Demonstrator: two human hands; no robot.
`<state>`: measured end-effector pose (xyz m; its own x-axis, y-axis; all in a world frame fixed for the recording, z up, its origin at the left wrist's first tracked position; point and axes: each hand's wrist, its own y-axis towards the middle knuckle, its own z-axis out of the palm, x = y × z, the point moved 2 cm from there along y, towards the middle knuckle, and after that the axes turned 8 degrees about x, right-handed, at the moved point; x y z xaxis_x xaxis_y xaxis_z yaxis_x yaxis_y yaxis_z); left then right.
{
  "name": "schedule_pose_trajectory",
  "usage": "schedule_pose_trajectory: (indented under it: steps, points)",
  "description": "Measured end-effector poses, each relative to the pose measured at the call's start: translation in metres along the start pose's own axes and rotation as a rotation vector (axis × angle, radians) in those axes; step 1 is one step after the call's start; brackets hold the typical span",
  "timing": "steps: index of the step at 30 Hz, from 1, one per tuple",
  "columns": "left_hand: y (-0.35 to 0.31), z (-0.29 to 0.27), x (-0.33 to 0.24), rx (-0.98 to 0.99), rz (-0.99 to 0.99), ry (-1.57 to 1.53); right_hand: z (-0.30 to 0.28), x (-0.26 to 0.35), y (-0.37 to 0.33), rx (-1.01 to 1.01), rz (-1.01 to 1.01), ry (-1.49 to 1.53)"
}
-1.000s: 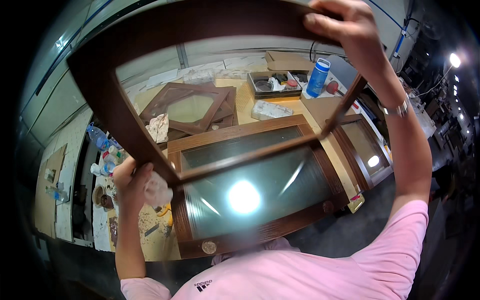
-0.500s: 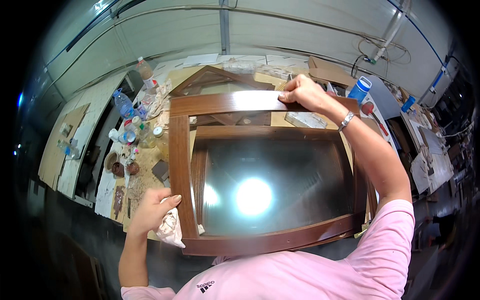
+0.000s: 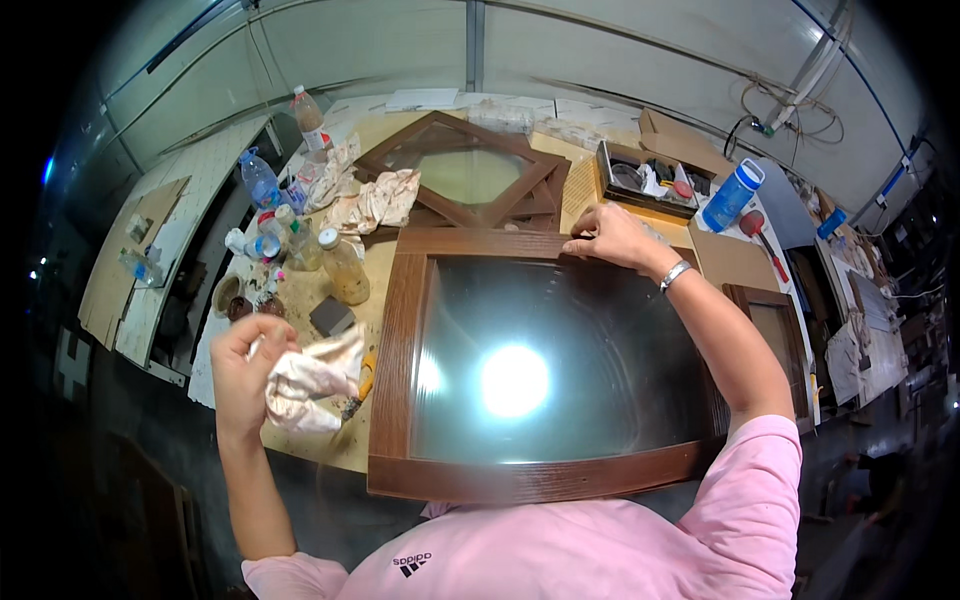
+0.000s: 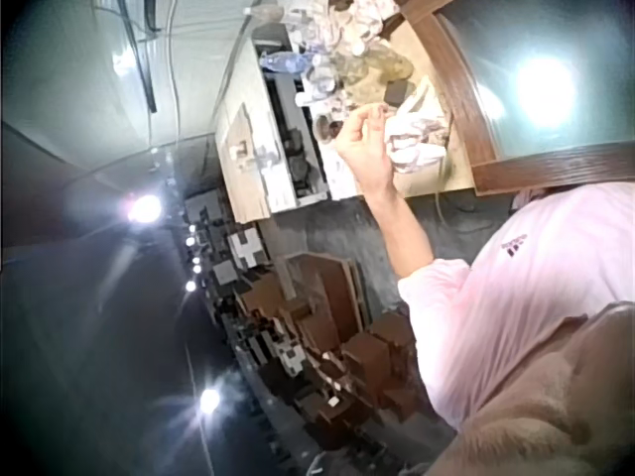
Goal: The person cleans a glass pane within a wooden furniture frame by applying a liquid from a bottle onto a cloth and wiping both the glass and the wood surfaces.
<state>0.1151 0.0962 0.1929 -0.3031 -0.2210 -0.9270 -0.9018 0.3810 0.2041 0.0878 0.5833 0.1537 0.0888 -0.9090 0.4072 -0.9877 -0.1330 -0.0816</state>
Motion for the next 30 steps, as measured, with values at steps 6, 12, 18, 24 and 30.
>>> schedule_pose_trajectory:
  steps: [6,12,18,24,30]
  points:
    - [0.005,0.052,-0.026,0.258,0.302,0.086,0.011,0.014,-0.015,0.046,0.131,-0.083]
    - [0.030,0.069,0.051,0.434,0.355,0.430,0.022,0.012,-0.011,-0.075,0.058,-0.041]
    - [-0.004,0.074,0.007,0.486,0.531,0.301,0.031,-0.005,-0.024,-0.076,0.143,0.047]
    - [0.003,0.032,0.029,0.234,0.432,0.608,0.022,-0.039,-0.073,-0.267,0.136,-0.090]
    - [-0.057,0.062,0.003,0.659,0.561,0.564,0.021,-0.056,-0.204,-0.327,0.630,-0.018]
